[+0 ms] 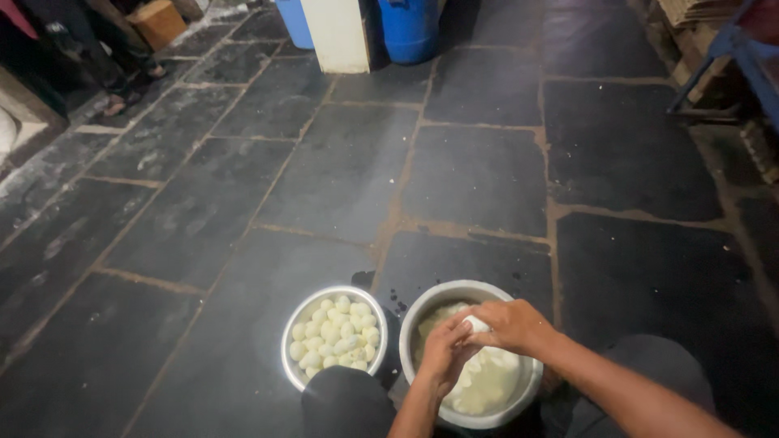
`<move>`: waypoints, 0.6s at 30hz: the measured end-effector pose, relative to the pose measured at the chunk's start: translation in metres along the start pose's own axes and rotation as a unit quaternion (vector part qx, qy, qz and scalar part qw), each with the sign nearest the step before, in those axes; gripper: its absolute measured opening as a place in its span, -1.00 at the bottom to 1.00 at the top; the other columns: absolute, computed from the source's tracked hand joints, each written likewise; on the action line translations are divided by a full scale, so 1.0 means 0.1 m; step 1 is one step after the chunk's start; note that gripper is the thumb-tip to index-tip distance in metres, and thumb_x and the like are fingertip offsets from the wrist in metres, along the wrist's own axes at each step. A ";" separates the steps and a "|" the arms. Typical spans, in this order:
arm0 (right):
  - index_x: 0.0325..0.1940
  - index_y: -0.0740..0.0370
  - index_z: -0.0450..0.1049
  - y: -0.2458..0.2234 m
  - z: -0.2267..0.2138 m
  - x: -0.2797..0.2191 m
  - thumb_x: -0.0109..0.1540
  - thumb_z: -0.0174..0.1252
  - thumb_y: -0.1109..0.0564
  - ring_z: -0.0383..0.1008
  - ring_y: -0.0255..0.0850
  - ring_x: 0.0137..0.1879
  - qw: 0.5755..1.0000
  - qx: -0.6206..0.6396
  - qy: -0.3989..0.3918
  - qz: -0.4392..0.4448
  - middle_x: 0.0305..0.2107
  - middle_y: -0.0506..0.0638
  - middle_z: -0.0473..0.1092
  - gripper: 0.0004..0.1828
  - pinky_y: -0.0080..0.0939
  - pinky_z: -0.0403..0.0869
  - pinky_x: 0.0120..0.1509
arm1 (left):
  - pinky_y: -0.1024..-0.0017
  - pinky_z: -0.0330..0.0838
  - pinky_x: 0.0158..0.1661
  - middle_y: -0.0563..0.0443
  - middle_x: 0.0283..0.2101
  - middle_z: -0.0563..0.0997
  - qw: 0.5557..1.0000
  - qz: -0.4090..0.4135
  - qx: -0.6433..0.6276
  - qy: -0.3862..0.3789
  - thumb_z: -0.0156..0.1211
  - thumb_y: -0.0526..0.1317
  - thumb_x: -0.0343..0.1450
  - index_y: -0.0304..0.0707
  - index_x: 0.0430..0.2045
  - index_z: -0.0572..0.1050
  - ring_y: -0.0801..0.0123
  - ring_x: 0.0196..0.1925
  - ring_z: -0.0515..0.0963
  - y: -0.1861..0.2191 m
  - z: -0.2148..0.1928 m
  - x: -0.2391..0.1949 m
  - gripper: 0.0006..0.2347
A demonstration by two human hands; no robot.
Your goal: The person sits on the floor and peels boiled eggs by hand. They remove the shells over a bowl of water and place the peeled eggs into a separate metal bowl.
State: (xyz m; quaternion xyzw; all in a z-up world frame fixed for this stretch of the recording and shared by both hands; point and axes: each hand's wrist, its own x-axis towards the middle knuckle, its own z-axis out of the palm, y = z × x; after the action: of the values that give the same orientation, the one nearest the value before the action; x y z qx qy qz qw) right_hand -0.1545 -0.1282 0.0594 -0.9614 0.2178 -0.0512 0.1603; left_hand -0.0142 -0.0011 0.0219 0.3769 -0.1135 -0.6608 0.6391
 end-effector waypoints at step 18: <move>0.15 0.17 0.51 -0.05 0.02 0.08 0.31 0.11 -0.01 0.56 0.03 0.06 0.990 0.048 0.103 -0.084 0.04 0.11 0.53 -0.63 -0.01 0.53 0.02 | 0.34 0.54 0.04 -0.05 -0.03 0.64 0.993 0.042 -0.020 0.109 0.22 -0.27 0.42 -0.41 0.05 0.52 0.38 -0.05 0.64 -0.02 -0.24 0.12 -0.68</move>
State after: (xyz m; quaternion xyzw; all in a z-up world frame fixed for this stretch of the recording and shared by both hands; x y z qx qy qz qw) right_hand -0.1454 -0.1267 0.0598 -0.9570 0.1488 -0.1737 0.1784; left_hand 0.0009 -0.0044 -0.0006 0.4285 -0.0457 -0.5905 0.6823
